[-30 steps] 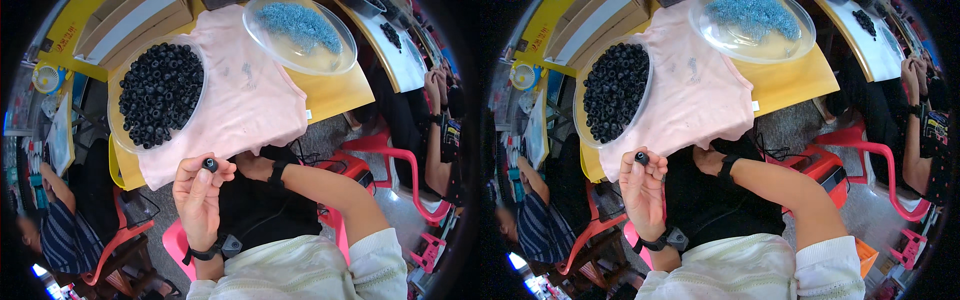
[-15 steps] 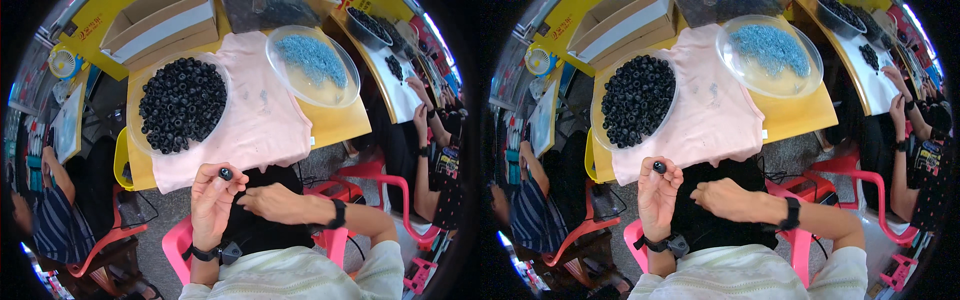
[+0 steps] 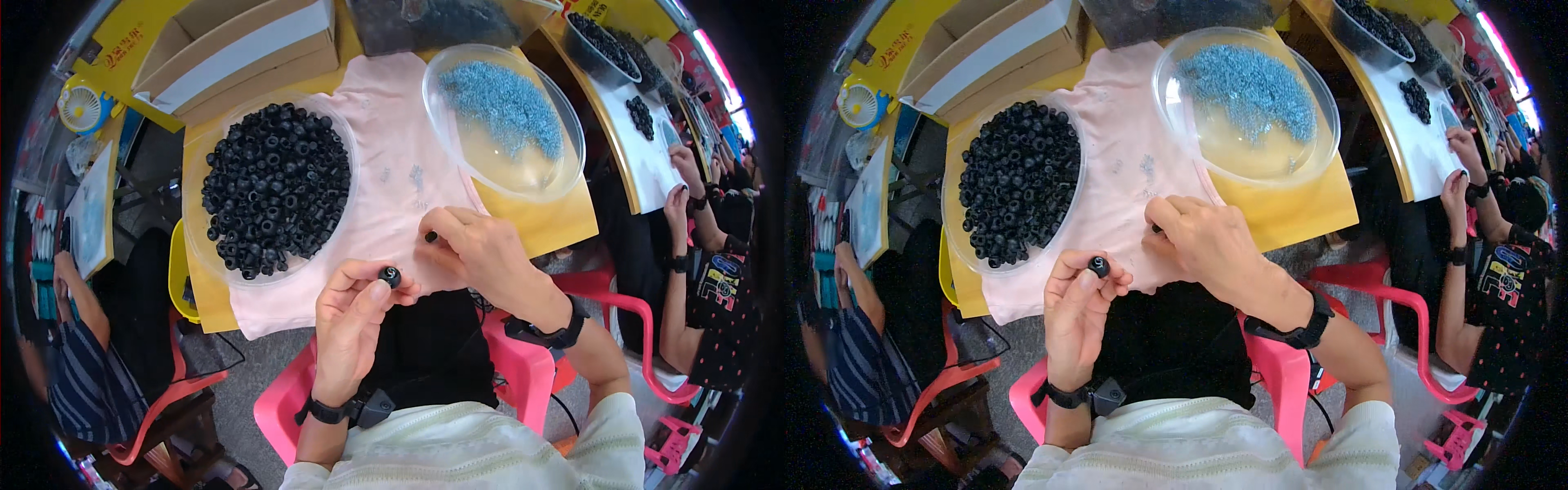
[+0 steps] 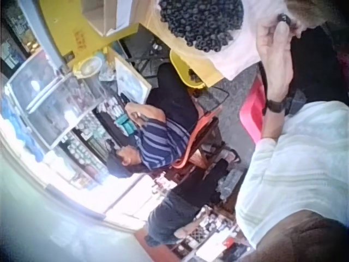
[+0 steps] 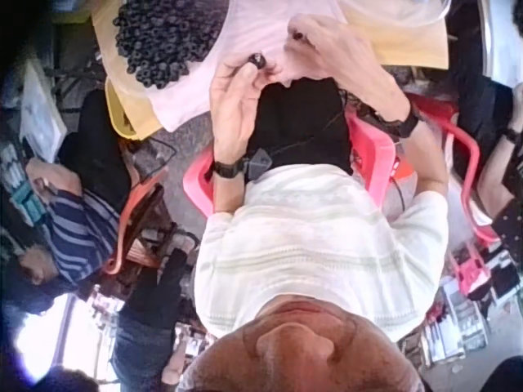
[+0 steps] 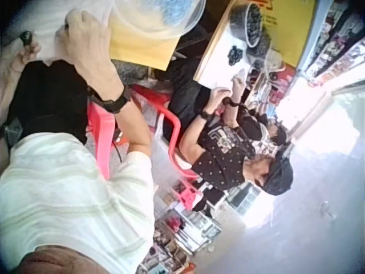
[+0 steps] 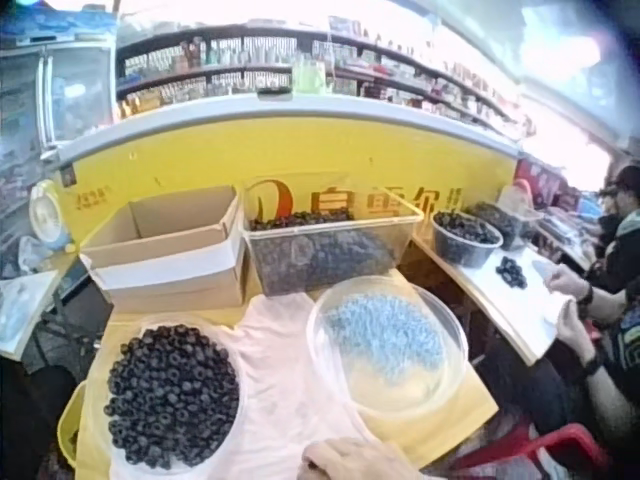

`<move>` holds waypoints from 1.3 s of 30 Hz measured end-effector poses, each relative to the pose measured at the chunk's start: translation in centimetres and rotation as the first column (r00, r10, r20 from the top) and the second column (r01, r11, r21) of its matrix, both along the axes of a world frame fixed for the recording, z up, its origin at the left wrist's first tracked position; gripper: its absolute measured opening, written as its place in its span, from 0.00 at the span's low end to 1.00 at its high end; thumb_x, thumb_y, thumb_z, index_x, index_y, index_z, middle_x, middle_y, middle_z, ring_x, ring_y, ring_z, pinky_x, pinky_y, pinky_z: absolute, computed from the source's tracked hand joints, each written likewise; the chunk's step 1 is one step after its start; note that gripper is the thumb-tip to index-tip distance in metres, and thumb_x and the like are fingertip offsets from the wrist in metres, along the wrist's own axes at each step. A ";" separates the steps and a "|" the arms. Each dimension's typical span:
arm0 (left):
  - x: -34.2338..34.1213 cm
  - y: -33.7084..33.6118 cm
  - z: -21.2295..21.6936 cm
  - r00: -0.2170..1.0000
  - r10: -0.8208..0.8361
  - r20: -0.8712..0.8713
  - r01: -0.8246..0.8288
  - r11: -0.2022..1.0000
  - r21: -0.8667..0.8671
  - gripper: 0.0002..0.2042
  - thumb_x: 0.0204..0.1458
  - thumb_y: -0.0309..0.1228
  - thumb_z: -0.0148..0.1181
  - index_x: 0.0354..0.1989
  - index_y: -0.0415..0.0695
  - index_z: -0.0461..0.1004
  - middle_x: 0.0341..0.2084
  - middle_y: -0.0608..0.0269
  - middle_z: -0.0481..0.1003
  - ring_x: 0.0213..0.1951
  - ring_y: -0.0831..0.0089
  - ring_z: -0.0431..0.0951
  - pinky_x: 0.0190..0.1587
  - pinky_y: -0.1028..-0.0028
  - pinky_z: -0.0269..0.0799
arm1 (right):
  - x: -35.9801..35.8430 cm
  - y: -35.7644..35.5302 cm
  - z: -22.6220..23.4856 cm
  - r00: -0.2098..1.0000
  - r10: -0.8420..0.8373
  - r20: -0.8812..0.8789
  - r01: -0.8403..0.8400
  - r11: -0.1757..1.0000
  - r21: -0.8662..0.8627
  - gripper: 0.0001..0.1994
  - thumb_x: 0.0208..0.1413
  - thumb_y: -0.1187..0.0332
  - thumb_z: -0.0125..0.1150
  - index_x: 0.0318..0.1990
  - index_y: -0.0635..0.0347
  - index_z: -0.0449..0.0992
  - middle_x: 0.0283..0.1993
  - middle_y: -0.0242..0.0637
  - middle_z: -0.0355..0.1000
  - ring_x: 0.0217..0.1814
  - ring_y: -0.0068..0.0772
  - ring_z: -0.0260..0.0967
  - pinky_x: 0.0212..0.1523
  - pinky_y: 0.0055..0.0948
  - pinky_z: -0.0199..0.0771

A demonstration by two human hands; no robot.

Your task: Assembling small black plastic components by inserting blue plastic pins.

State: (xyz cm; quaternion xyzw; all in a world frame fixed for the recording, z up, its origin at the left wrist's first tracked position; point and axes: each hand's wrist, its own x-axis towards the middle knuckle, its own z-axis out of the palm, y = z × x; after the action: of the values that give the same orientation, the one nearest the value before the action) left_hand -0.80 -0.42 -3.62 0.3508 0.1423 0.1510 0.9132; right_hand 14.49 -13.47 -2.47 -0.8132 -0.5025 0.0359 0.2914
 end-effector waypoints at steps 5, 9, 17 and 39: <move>0.6 0.4 -0.1 0.997 0.000 -0.073 0.003 0.999 0.039 0.10 0.59 0.28 0.54 0.46 0.37 0.70 0.36 0.53 0.76 0.40 0.66 0.78 0.45 0.71 0.75 | 0.4 -1.1 1.2 0.978 -0.003 -0.206 -0.010 0.998 -0.059 0.11 0.49 0.72 0.63 0.39 0.58 0.70 0.31 0.37 0.69 0.32 0.41 0.72 0.30 0.36 0.70; 0.7 0.8 -0.8 0.999 -0.021 -0.042 0.021 1.000 -0.005 0.10 0.58 0.25 0.54 0.46 0.36 0.70 0.37 0.51 0.77 0.42 0.62 0.80 0.46 0.66 0.77 | 0.5 -2.0 2.1 0.949 -0.052 -0.310 0.037 0.998 -0.054 0.11 0.50 0.72 0.62 0.41 0.59 0.71 0.33 0.39 0.69 0.32 0.42 0.72 0.32 0.36 0.71; 1.1 0.6 -0.4 0.999 -0.041 -0.008 0.041 0.998 -0.039 0.10 0.58 0.25 0.54 0.46 0.37 0.69 0.37 0.52 0.77 0.43 0.62 0.79 0.47 0.66 0.77 | 0.3 -1.4 0.1 0.974 -0.056 -0.217 0.072 0.995 0.064 0.09 0.51 0.72 0.61 0.39 0.60 0.71 0.31 0.41 0.66 0.33 0.43 0.71 0.33 0.36 0.71; 1.1 -1.4 2.0 0.998 -0.059 0.017 0.059 0.998 0.004 0.09 0.58 0.24 0.53 0.46 0.36 0.69 0.52 0.46 0.71 0.51 0.62 0.76 0.54 0.63 0.73 | -0.2 -2.4 3.5 0.440 0.187 -0.878 0.271 0.905 0.328 0.07 0.55 0.76 0.62 0.42 0.63 0.77 0.41 0.31 0.73 0.38 0.18 0.72 0.34 0.17 0.74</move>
State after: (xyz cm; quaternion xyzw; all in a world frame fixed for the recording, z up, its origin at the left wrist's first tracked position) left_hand 0.28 -1.86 -1.67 0.3550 0.1241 0.1272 0.9178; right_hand 14.31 -15.86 1.07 -0.5981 -0.2452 0.3431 0.6815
